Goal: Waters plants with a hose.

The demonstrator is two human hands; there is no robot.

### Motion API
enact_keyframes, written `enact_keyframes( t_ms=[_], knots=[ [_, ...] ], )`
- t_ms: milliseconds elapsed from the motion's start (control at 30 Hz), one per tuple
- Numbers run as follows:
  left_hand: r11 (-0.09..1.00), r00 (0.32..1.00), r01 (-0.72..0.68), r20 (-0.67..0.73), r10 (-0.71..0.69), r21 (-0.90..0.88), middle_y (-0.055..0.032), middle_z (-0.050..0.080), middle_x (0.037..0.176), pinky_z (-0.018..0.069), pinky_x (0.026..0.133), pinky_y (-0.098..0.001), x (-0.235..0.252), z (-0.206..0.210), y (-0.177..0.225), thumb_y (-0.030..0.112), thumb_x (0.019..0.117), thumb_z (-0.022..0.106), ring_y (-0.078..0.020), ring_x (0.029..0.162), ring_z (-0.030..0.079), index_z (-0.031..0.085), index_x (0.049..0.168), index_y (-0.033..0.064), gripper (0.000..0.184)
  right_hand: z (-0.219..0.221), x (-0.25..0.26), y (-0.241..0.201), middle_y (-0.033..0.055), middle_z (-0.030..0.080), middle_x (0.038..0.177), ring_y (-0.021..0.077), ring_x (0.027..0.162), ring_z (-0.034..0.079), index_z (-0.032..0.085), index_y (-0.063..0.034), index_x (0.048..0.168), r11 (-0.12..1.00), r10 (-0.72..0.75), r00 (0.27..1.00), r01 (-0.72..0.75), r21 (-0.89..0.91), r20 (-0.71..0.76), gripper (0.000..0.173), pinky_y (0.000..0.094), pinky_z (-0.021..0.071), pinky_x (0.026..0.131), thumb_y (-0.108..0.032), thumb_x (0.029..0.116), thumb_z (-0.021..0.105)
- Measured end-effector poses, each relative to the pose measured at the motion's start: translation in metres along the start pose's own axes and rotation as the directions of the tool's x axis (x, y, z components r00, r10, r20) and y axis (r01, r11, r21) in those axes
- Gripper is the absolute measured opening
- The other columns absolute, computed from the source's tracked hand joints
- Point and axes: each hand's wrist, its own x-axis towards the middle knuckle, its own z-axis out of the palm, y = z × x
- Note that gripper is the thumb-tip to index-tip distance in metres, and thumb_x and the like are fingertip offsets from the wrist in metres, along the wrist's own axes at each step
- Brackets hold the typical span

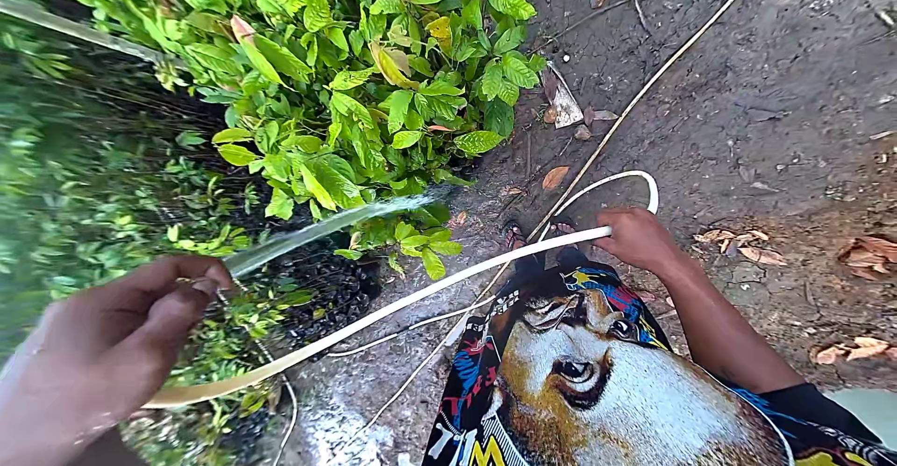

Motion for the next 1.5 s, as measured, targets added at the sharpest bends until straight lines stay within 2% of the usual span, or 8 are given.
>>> enact_keyframes(
  t_ms=[100,200,733,833,967,1100,1233,1500],
  knots=[
    [0.999,0.999,-0.038,-0.022,0.038,0.008,-0.0012,0.049,0.062,0.0378,0.048,-0.0302,0.003,0.001,0.008,0.011,0.1006,0.045,-0.0106,0.048,0.042,0.062,0.102,0.0004,0.020,-0.003,-0.002,0.002,0.0186,0.069,0.089,0.0397,0.086,0.067,0.069,-0.0007,0.085,1.000,0.014,1.000,-0.014,0.006,0.001,0.026,0.0628,0.0502,0.078,-0.025,0.0921,0.074],
    [1.000,1.000,0.000,0.015,0.000,-0.032,-0.0018,0.048,0.063,0.0371,0.048,-0.0278,0.005,-0.002,0.015,0.005,0.1034,0.043,-0.0101,0.048,0.041,0.062,0.107,-0.0022,0.020,-0.005,-0.004,0.003,0.0186,0.070,0.088,0.0397,0.086,0.068,0.069,-0.0008,0.085,1.000,0.027,0.999,-0.026,0.014,-0.020,0.026,0.0628,0.0506,0.077,-0.025,0.0913,0.076],
    [0.999,1.000,-0.013,0.005,0.013,-0.045,0.0013,0.044,0.061,0.0365,0.047,-0.0232,0.019,-0.002,0.034,0.007,0.1028,0.042,-0.0070,0.047,0.041,0.060,0.105,-0.0013,0.020,-0.013,-0.008,0.013,0.0173,0.069,0.085,0.0387,0.085,0.068,0.068,-0.0020,0.083,0.999,0.051,0.998,-0.050,0.012,-0.038,0.025,0.0615,0.0515,0.075,-0.025,0.0910,0.076],
    [0.999,0.999,0.041,0.008,-0.041,-0.020,-0.0009,0.043,0.061,0.0356,0.048,-0.0253,0.021,-0.002,0.048,0.003,0.1051,0.043,-0.0089,0.047,0.039,0.060,0.104,-0.0023,0.018,-0.012,-0.008,0.017,0.0165,0.067,0.082,0.0375,0.081,0.067,0.065,-0.0019,0.080,0.999,0.042,0.998,-0.042,0.017,-0.053,0.029,0.0603,0.0506,0.073,-0.027,0.0908,0.076],
    [1.000,0.998,0.009,-0.065,-0.010,-0.012,0.0000,0.042,0.059,0.0345,0.046,-0.0244,0.024,0.000,0.048,0.008,0.1060,0.044,-0.0081,0.044,0.038,0.061,0.104,-0.0012,0.019,-0.012,-0.010,0.018,0.0161,0.066,0.080,0.0371,0.080,0.066,0.064,-0.0021,0.077,0.999,0.036,0.997,-0.034,0.029,-0.074,0.030,0.0595,0.0504,0.071,-0.027,0.0900,0.077],
    [1.000,1.000,-0.021,-0.020,0.021,0.021,-0.0012,0.043,0.057,0.0352,0.045,-0.0304,0.030,0.006,0.051,0.007,0.1029,0.043,-0.0118,0.043,0.038,0.063,0.100,0.0001,0.021,-0.013,-0.010,0.017,0.0166,0.067,0.082,0.0376,0.083,0.067,0.066,-0.0016,0.080,0.999,0.046,0.997,-0.044,0.027,-0.057,0.029,0.0599,0.0507,0.074,-0.026,0.0913,0.076],
    [0.998,0.997,0.022,-0.079,-0.017,0.064,-0.0036,0.043,0.059,0.0357,0.047,-0.0322,0.029,0.005,0.060,0.011,0.1076,0.042,-0.0138,0.045,0.039,0.063,0.104,-0.0016,0.024,-0.012,-0.013,0.019,0.0167,0.067,0.084,0.0376,0.084,0.067,0.067,-0.0016,0.081,0.998,0.057,0.997,-0.055,0.025,-0.060,0.028,0.0595,0.0508,0.075,-0.026,0.0910,0.076],
    [0.995,0.994,0.036,-0.107,-0.025,0.098,-0.0052,0.045,0.060,0.0351,0.048,-0.0348,0.031,0.005,0.059,0.012,0.1085,0.045,-0.0152,0.046,0.038,0.063,0.105,-0.0004,0.022,-0.013,-0.016,0.021,0.0164,0.066,0.082,0.0376,0.082,0.066,0.065,-0.0021,0.079,0.997,0.066,0.996,-0.064,0.032,-0.064,0.029,0.0595,0.0500,0.074,-0.027,0.0912,0.076]
  ],
)
